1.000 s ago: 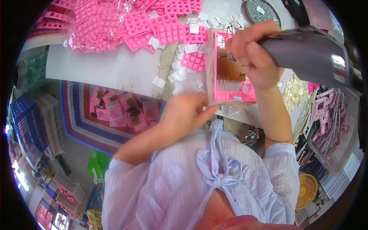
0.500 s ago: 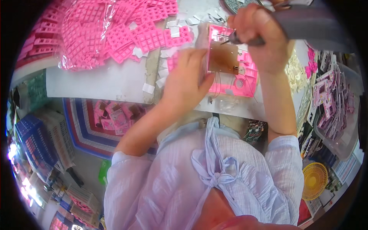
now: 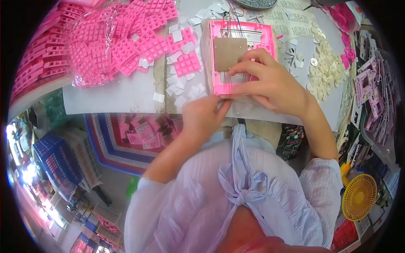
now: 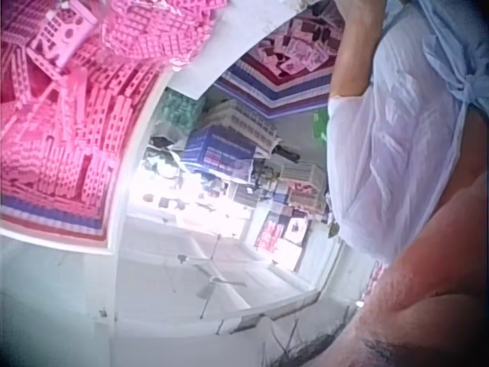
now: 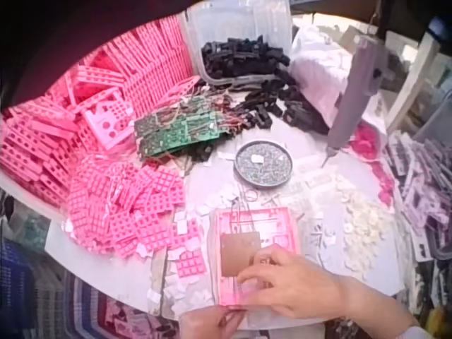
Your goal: Assemble electronic components and circuits into a pink toy calculator casing using a hot glue gun and hand tools.
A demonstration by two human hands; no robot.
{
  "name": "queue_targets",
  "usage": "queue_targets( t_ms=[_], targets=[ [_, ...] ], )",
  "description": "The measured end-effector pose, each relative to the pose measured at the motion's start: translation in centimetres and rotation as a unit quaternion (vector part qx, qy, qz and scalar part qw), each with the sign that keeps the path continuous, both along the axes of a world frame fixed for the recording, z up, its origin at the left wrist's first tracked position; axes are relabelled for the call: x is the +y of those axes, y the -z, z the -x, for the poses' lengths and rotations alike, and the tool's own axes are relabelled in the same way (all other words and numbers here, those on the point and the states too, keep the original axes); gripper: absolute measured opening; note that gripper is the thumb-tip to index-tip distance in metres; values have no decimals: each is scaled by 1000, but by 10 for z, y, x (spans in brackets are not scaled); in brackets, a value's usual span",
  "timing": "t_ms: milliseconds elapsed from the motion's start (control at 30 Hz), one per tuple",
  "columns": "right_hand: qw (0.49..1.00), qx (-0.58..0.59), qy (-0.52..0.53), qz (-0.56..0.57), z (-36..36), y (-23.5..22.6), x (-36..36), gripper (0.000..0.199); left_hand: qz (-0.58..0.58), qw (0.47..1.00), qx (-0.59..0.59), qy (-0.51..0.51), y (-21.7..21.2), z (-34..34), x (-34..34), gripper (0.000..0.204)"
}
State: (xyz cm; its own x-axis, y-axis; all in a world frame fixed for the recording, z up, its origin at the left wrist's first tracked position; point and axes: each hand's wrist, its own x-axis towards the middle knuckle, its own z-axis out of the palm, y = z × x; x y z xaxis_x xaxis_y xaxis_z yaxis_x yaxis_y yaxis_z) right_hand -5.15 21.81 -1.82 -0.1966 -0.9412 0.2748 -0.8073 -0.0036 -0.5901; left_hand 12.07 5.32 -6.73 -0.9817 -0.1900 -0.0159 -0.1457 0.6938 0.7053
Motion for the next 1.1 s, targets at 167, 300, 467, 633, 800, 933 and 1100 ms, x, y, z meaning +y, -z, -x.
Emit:
queue_targets(
  t_ms=[167, 300, 467, 633, 800, 933, 1100],
  targets=[
    [1000, 4, -12, -14, 13, 10, -1, 15, -123, 990, -65, -24, -26, -3, -21, 9],
    [999, -20, 43, -15, 12, 14, -5, 13, 86, 982, 146, -86, -42, 42, -52, 8],
    [993, -25, 115, 18, 8, 13, -12, 15, 24, 974, 167, 151, -44, 72, -47, 9],
    [987, -53, 149, 29, 7, 18, -9, 13, -62, 975, 124, 172, -30, 80, -51, 12],
    [980, -104, 167, 33, 6, 21, -11, 12, -36, 983, 112, 142, -26, 74, -45, 13],
    [980, -114, 160, 30, 4, 20, -11, 6, -41, 983, 123, 131, -24, 72, -43, 13],
    [984, -76, 153, 54, 4, 21, -11, 9, -97, 984, 110, 104, -21, 72, -39, 10]
  ],
)
